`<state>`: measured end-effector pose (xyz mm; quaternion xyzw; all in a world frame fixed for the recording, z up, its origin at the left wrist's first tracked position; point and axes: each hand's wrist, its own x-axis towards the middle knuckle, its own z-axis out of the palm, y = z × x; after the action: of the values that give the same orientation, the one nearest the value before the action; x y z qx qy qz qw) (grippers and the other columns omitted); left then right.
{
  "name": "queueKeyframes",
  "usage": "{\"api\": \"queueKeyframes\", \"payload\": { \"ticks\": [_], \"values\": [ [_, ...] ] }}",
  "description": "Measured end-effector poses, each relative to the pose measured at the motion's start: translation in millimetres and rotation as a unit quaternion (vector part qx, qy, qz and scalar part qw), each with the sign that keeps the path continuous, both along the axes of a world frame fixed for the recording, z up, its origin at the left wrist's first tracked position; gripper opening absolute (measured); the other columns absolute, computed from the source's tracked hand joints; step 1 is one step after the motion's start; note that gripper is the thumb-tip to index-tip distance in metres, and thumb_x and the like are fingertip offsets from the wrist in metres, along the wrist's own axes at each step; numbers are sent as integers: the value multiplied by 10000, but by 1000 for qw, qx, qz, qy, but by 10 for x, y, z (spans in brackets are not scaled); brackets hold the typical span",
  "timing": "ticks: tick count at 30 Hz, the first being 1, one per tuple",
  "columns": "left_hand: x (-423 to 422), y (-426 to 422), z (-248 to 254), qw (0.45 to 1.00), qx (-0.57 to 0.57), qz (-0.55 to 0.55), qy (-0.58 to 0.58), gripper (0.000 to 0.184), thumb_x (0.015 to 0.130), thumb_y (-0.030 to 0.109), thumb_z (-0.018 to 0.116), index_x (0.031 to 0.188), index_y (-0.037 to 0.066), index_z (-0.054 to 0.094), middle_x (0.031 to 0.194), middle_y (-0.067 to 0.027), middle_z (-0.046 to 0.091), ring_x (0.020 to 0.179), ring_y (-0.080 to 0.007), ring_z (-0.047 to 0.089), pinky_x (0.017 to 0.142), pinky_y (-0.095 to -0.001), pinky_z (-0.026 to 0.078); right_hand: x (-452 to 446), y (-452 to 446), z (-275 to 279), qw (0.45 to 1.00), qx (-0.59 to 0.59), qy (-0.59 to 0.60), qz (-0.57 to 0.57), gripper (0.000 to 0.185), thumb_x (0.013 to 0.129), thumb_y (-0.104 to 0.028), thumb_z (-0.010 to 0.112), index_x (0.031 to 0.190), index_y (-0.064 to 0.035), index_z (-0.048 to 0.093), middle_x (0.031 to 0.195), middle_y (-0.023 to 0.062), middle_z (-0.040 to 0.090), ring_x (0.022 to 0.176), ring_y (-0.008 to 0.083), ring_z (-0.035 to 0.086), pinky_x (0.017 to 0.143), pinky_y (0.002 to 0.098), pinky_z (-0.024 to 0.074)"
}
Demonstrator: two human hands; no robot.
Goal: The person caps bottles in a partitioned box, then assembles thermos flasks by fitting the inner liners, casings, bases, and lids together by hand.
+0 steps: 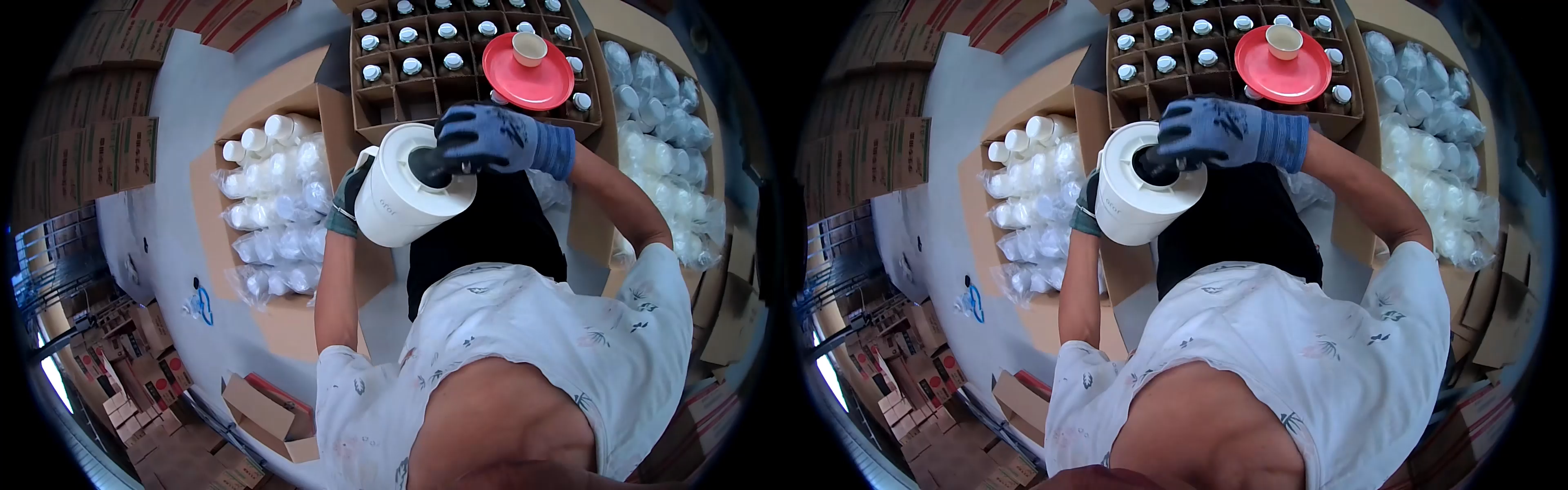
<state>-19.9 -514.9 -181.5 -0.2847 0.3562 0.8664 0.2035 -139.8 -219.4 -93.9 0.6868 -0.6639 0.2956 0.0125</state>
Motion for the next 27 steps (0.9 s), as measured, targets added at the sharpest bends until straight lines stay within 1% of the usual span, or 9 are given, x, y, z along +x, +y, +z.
{"api": "queueKeyframes", "payload": {
  "ticks": [5, 9, 10, 15, 18, 20, 22, 25, 27],
  "values": [
    [86, -57, -38, 976, -160, -49, 139, 253, 869, 156, 594, 1059, -2, 646, 965, -118, 685, 828, -184, 663, 749, -345, 524, 262, -9, 114, 996, 61, 52, -28, 553, 667, -96, 697, 1192, -149, 532, 1197, 109, 525, 1054, 296, 551, 874, 410, 499],
    [150, -338, -44, 496, -753, -79, 424, 241, 863, 97, 534, 1043, -2, 661, 1024, -132, 677, 876, -223, 659, 790, -332, 516, 249, 36, -86, 906, 28, -382, -180, 329, 824, -154, 615, 1122, -44, 528, 961, 121, 627, 809, 221, 637, 759, 316, 527],
    [160, 60, 370, 746, -582, 64, 317, 216, 807, 75, 545, 952, -17, 676, 924, -149, 695, 829, -237, 671, 755, -341, 517, 222, 8, -263, 899, -25, -386, -205, 291, 892, -225, 575, 1088, -16, 533, 855, 94, 636, 799, 179, 627, 743, 307, 518],
    [193, 449, 705, 582, -643, 130, 482, 250, 808, 62, 497, 968, -25, 667, 952, -139, 696, 923, -274, 657, 904, -388, 475, 183, 3, -246, 660, -1, -695, -287, 276, 906, -283, 575, 1043, -44, 587, 774, 47, 620, 609, 96, 558, 517, 214, 464],
    [124, 492, 773, 567, -646, 107, 499, 242, 797, 66, 491, 939, -30, 662, 941, -138, 694, 934, -282, 652, 929, -427, 460, 101, 97, -534, 878, -74, -431, -193, 274, 911, -303, 573, 1002, -47, 608, 768, 35, 617, 607, 81, 565, 495, 225, 463],
    [51, 379, 765, 613, -600, 87, 507, 236, 805, 65, 487, 929, -38, 659, 942, -148, 691, 936, -293, 651, 927, -428, 462, -11, 224, -461, 588, 69, -787, -175, 296, 899, -283, 591, 1041, -25, 611, 819, 53, 631, 605, 104, 590, 507, 226, 482],
    [-56, 250, 945, 614, -600, -3, 512, 214, 778, 51, 505, 905, -42, 651, 957, -167, 686, 953, -313, 650, 942, -426, 454, -209, 428, -533, 862, 19, -472, -183, 279, 876, -276, 597, 1016, -35, 612, 799, 62, 636, 568, 175, 620, 500, 261, 502],
    [-291, 254, 1289, 509, -612, -202, 571, 230, 778, 124, 587, 976, 40, 669, 1068, -112, 664, 1056, -316, 601, 1005, -449, 407, -709, 766, -910, 733, 88, -498, -455, 330, 928, -309, 496, 1130, -73, 608, 891, 129, 661, 740, 249, 646, 636, 355, 514],
    [-380, 462, 1394, 345, -654, -302, 602, 292, 825, 244, 585, 1057, 85, 665, 1145, -99, 636, 1130, -319, 557, 1030, -491, 373, -1293, 1170, -2250, 821, 179, -156, -519, 340, 902, -329, 511, 1111, -75, 595, 921, 206, 640, 834, 366, 619, 754, 433, 495]
  ]
}}
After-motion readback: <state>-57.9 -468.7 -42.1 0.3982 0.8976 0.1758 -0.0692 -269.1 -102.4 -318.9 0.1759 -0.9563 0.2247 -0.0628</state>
